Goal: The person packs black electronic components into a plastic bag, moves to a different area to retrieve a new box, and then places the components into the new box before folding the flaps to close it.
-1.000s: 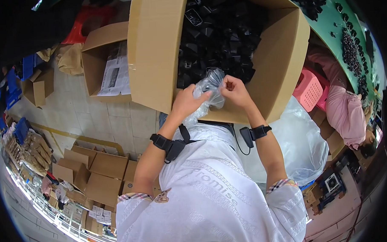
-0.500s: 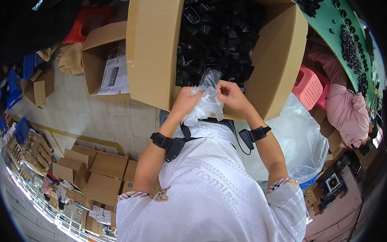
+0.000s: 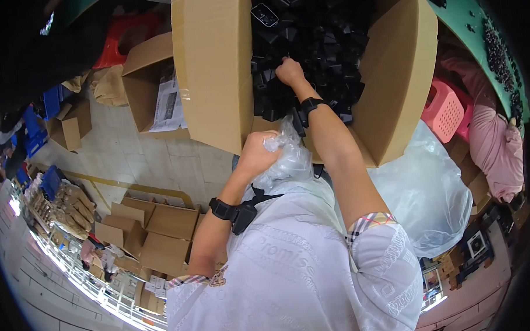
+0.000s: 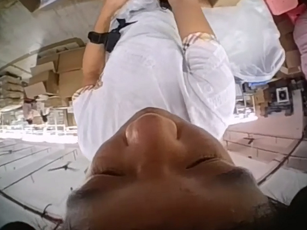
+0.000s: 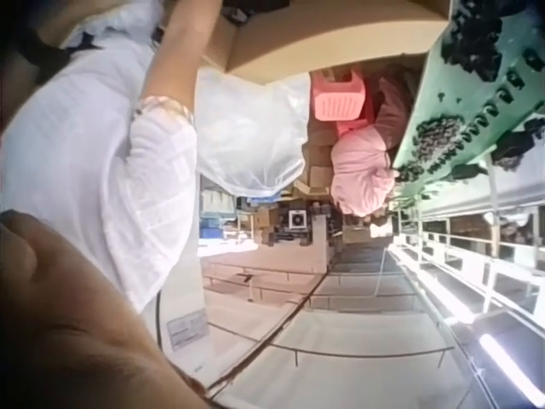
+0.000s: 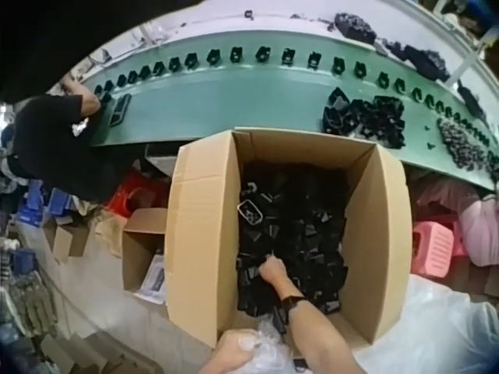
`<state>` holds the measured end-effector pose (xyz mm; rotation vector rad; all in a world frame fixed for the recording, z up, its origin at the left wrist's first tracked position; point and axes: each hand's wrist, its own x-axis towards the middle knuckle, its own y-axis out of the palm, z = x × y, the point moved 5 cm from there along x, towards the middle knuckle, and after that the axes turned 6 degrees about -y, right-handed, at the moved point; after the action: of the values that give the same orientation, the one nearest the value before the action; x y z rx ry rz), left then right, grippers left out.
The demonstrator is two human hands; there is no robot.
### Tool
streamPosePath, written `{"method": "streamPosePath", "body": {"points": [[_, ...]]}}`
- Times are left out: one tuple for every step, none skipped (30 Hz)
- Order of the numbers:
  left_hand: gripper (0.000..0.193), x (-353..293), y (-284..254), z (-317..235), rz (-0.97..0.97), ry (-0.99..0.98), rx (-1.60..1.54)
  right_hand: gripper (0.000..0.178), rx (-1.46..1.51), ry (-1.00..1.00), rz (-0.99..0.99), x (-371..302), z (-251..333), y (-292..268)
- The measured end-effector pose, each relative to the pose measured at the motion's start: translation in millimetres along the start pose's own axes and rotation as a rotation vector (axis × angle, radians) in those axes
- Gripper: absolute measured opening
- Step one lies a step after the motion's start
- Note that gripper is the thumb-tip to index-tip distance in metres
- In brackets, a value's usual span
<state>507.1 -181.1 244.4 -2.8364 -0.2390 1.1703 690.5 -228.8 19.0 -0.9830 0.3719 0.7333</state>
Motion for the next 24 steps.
{"method": "streamPosePath", "body": {"points": [[0.013,0,1,12,0.09,-0.149,0.015,0.034,0.009,0.001,0.0,0,4,1],[0.013,0,-2,16,0.091,-0.15,0.022,0.035,-0.046,-0.027,0.124,-1,8,5],[0.012,-1,-6,17,0.075,-0.087,0.019,0.036,-0.103,-0.055,0.247,-3,11,9],[0.012,0,-7,14,0.06,-0.021,0.008,0.038,-0.103,-0.171,0.319,-5,4,12],[0.012,1,-2,2,0.072,-0.013,0.007,0.038,-0.107,-0.161,0.309,-6,-15,11],[0.012,2,5,-10,0.078,-0.014,-0.214,0.035,-0.39,-0.44,0.669,-18,-25,28],[0.012,6,7,-14,0.089,-0.015,-0.323,0.032,-0.673,-0.718,1.03,-35,-36,37],[0.012,5,2,-12,0.059,-0.022,-0.437,0.032,-0.678,-0.741,1.041,-46,-19,35],[0.009,1,-5,-4,0.052,0.058,-0.35,0.031,-0.58,-0.519,0.801,-57,10,17],[0.008,0,-6,0,0.067,0.099,-0.308,0.03,-0.472,-0.261,0.548,-66,21,-12],[0.007,1,-6,2,0.095,0.143,-0.264,0.03,-0.473,-0.251,0.545,-74,29,-22],[0.006,3,-4,9,0.189,0.06,-0.231,0.031,-0.362,-0.419,0.318,-77,51,-34],[0.007,1,-1,15,0.282,-0.028,-0.196,0.032,-0.245,-0.58,0.091,-82,69,-42],[0.007,2,0,13,0.287,-0.031,-0.196,0.032,-0.245,-0.575,0.092,-79,72,-34],[0.007,3,0,10,0.287,-0.035,-0.201,0.035,-0.349,-0.792,-0.093,-77,87,-32],[0.008,4,0,10,0.282,-0.039,-0.206,0.038,-0.449,-1.01,-0.282,-78,97,-28],[0.008,5,1,10,0.282,-0.04,-0.205,0.038,-0.447,-1.01,-0.282,-68,96,-23],[0.009,5,1,11,0.274,-0.041,-0.216,0.042,-0.55,-0.965,-0.179,-57,92,-14],[0.009,4,1,11,0.262,-0.042,-0.228,0.046,-0.649,-0.92,-0.074,-54,95,-9],[0.009,4,-1,11,0.259,-0.044,-0.229,0.044,-0.742,-0.944,-0.086,-56,97,-11],[0.006,4,-2,10,0.26,-0.022,-0.212,0.044,-0.742,-0.947,-0.083,-59,99,-14],[0.004,5,-1,7,0.266,0.002,-0.198,0.041,-0.831,-0.878,0.082,-59,94,-16],[0.004,5,-1,6,0.267,0.004,-0.206,0.038,-0.916,-0.804,0.247,-60,86,-16],[0.005,5,-1,7,0.271,-0.012,-0.214,0.031,-0.96,-0.875,0.212,-59,67,-14]]}}
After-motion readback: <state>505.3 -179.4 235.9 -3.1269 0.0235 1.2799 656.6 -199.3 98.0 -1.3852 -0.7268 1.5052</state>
